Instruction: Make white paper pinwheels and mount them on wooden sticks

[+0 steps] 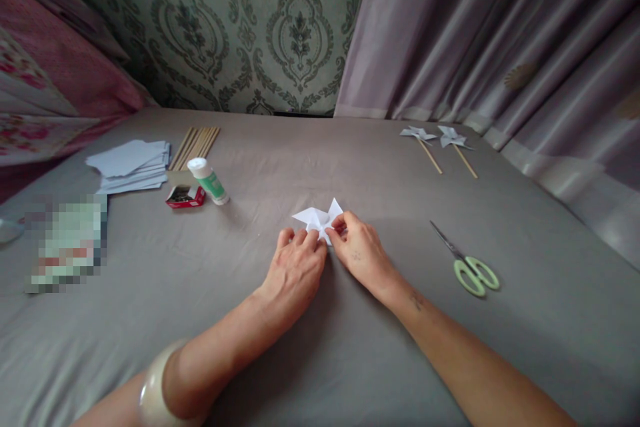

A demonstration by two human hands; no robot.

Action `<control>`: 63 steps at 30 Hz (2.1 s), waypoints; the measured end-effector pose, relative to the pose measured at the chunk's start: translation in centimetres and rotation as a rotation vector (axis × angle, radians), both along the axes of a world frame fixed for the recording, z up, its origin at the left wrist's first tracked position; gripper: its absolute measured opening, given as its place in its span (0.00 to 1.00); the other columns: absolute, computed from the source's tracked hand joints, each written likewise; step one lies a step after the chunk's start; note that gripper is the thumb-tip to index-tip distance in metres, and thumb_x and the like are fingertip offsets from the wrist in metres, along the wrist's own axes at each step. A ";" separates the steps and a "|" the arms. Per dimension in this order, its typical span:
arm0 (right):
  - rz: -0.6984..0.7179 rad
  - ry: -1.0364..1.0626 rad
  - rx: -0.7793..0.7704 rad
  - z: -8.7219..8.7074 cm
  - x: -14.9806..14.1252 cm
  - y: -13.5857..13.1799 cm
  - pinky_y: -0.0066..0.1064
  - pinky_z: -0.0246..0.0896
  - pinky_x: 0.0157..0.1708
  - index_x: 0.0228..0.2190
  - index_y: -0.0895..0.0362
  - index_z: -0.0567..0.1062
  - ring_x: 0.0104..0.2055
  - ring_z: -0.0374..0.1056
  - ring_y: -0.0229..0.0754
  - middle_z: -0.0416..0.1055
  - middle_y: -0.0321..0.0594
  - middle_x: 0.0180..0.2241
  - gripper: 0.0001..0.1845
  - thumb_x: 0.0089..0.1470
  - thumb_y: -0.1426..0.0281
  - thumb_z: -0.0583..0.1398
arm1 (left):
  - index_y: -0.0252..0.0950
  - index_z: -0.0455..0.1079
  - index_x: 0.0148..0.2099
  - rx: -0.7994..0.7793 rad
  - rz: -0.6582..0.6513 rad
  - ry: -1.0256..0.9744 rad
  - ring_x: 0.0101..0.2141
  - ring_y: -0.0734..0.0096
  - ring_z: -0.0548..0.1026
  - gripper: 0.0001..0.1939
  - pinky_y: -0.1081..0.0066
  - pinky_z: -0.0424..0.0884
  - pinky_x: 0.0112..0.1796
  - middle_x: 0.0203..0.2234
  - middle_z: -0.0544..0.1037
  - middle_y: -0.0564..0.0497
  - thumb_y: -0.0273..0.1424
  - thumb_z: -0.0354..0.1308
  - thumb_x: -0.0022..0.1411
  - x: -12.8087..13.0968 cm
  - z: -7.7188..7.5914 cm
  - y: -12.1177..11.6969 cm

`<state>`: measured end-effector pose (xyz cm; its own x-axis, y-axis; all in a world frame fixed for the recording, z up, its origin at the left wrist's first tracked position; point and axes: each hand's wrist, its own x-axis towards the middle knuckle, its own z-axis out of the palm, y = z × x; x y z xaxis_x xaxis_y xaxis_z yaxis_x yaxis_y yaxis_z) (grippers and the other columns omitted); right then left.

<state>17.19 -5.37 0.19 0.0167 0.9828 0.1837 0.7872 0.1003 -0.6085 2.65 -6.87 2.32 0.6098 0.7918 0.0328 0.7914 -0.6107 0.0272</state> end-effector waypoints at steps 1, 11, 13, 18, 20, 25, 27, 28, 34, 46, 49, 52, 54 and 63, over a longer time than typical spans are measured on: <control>-0.001 0.010 0.030 0.0 0.3 0.0 0.29 0.61 0.33 0.32 0.58 0.72 0.30 0.70 0.40 0.75 0.41 0.31 0.04 0.54 0.72 0.57 | 0.33 0.71 0.41 0.004 -0.002 0.001 0.40 0.60 0.70 0.12 0.59 0.59 0.45 0.36 0.73 0.44 0.22 0.46 0.63 0.0 0.0 0.0; 0.205 -0.211 0.114 0.7 1.0 -1.4 0.27 0.61 0.37 0.41 0.55 0.77 0.37 0.69 0.39 0.72 0.41 0.38 0.15 0.57 0.75 0.53 | 0.33 0.71 0.39 0.033 -0.004 -0.018 0.39 0.61 0.70 0.12 0.60 0.58 0.44 0.36 0.73 0.45 0.23 0.46 0.64 0.0 -0.1 -0.1; 0.232 -0.259 0.097 0.6 0.8 -1.5 0.27 0.60 0.37 0.42 0.55 0.77 0.38 0.68 0.39 0.72 0.41 0.37 0.15 0.58 0.74 0.53 | 0.33 0.71 0.40 0.029 0.000 -0.022 0.40 0.61 0.70 0.11 0.60 0.59 0.45 0.36 0.73 0.45 0.23 0.47 0.64 0.0 -0.1 0.0; 0.246 -0.330 0.062 0.6 0.5 -1.5 0.28 0.60 0.38 0.43 0.55 0.77 0.40 0.68 0.40 0.71 0.41 0.38 0.15 0.58 0.74 0.53 | 0.32 0.71 0.41 0.029 0.002 -0.025 0.40 0.61 0.70 0.12 0.59 0.59 0.45 0.36 0.73 0.44 0.22 0.46 0.64 0.0 -0.1 0.0; 0.247 -0.350 0.055 0.7 0.5 -1.6 0.28 0.60 0.38 0.43 0.55 0.76 0.40 0.68 0.40 0.71 0.41 0.38 0.15 0.59 0.74 0.53 | 0.32 0.71 0.42 0.017 0.005 -0.018 0.41 0.61 0.70 0.12 0.59 0.59 0.46 0.36 0.73 0.44 0.22 0.46 0.64 0.0 0.0 -0.1; 0.295 -0.418 0.063 1.1 0.2 -1.5 0.28 0.59 0.37 0.38 0.57 0.76 0.40 0.67 0.41 0.71 0.42 0.37 0.14 0.59 0.74 0.51 | 0.32 0.71 0.42 -0.031 0.025 -0.013 0.41 0.60 0.70 0.12 0.59 0.59 0.46 0.37 0.74 0.44 0.22 0.47 0.64 0.1 0.3 -0.3; 0.310 -0.442 0.066 1.3 0.1 -1.5 0.29 0.59 0.37 0.36 0.57 0.76 0.40 0.67 0.41 0.71 0.43 0.36 0.14 0.59 0.75 0.51 | 0.32 0.71 0.41 -0.038 0.031 -0.017 0.41 0.59 0.70 0.12 0.58 0.59 0.46 0.38 0.74 0.44 0.22 0.47 0.63 0.1 0.3 -0.3; 0.314 -0.449 0.063 1.5 0.1 -1.4 0.29 0.59 0.37 0.35 0.57 0.76 0.40 0.67 0.42 0.71 0.43 0.36 0.13 0.59 0.75 0.51 | 0.32 0.71 0.41 -0.039 0.029 -0.022 0.41 0.59 0.70 0.12 0.58 0.59 0.46 0.38 0.74 0.44 0.22 0.47 0.63 0.1 0.3 -0.4; 0.319 -0.375 0.049 1.1 0.3 -1.3 0.28 0.60 0.38 0.36 0.56 0.76 0.40 0.68 0.41 0.72 0.43 0.36 0.13 0.58 0.75 0.52 | 0.32 0.71 0.40 -0.030 0.025 -0.033 0.40 0.60 0.70 0.12 0.59 0.58 0.46 0.37 0.74 0.44 0.22 0.47 0.63 0.1 0.4 -0.4; 0.174 -0.208 0.151 -0.2 0.6 -1.0 0.27 0.62 0.38 0.42 0.55 0.77 0.38 0.69 0.40 0.72 0.41 0.37 0.17 0.55 0.75 0.53 | 0.32 0.72 0.41 0.000 0.018 -0.043 0.40 0.60 0.70 0.14 0.58 0.58 0.46 0.37 0.74 0.43 0.22 0.45 0.63 0.0 0.3 -0.4; 0.190 -0.291 0.124 -0.1 0.5 -1.1 0.27 0.62 0.37 0.43 0.54 0.77 0.40 0.68 0.40 0.72 0.41 0.37 0.17 0.56 0.74 0.53 | 0.31 0.72 0.42 -0.020 0.024 -0.044 0.41 0.59 0.70 0.13 0.58 0.58 0.46 0.38 0.74 0.43 0.22 0.45 0.63 0.0 0.5 -0.4; 0.210 -0.346 0.109 0.0 0.4 -1.1 0.28 0.62 0.37 0.44 0.53 0.76 0.41 0.68 0.41 0.72 0.42 0.38 0.17 0.57 0.74 0.52 | 0.31 0.71 0.41 -0.030 0.019 -0.047 0.41 0.59 0.70 0.13 0.57 0.58 0.47 0.38 0.74 0.42 0.22 0.45 0.63 0.1 0.8 -0.5; 0.230 -0.391 0.099 0.3 0.3 -1.1 0.29 0.61 0.38 0.43 0.54 0.76 0.42 0.67 0.42 0.71 0.43 0.39 0.16 0.57 0.74 0.53 | 0.32 0.71 0.40 -0.030 0.020 -0.046 0.41 0.59 0.70 0.13 0.57 0.58 0.47 0.37 0.74 0.42 0.22 0.45 0.63 0.1 0.8 -0.6; 0.217 -0.218 0.121 0.6 0.5 -0.2 0.28 0.62 0.38 0.38 0.55 0.78 0.39 0.69 0.41 0.73 0.43 0.38 0.16 0.55 0.76 0.52 | 0.33 0.71 0.36 0.035 0.013 -0.048 0.38 0.61 0.71 0.12 0.57 0.57 0.46 0.34 0.75 0.45 0.22 0.46 0.63 -0.1 0.2 -0.3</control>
<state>17.69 -5.61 0.77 -0.2434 0.9299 0.2759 0.8499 0.3415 -0.4012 2.53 -7.19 2.49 0.5966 0.7975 0.0901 0.7976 -0.6016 0.0440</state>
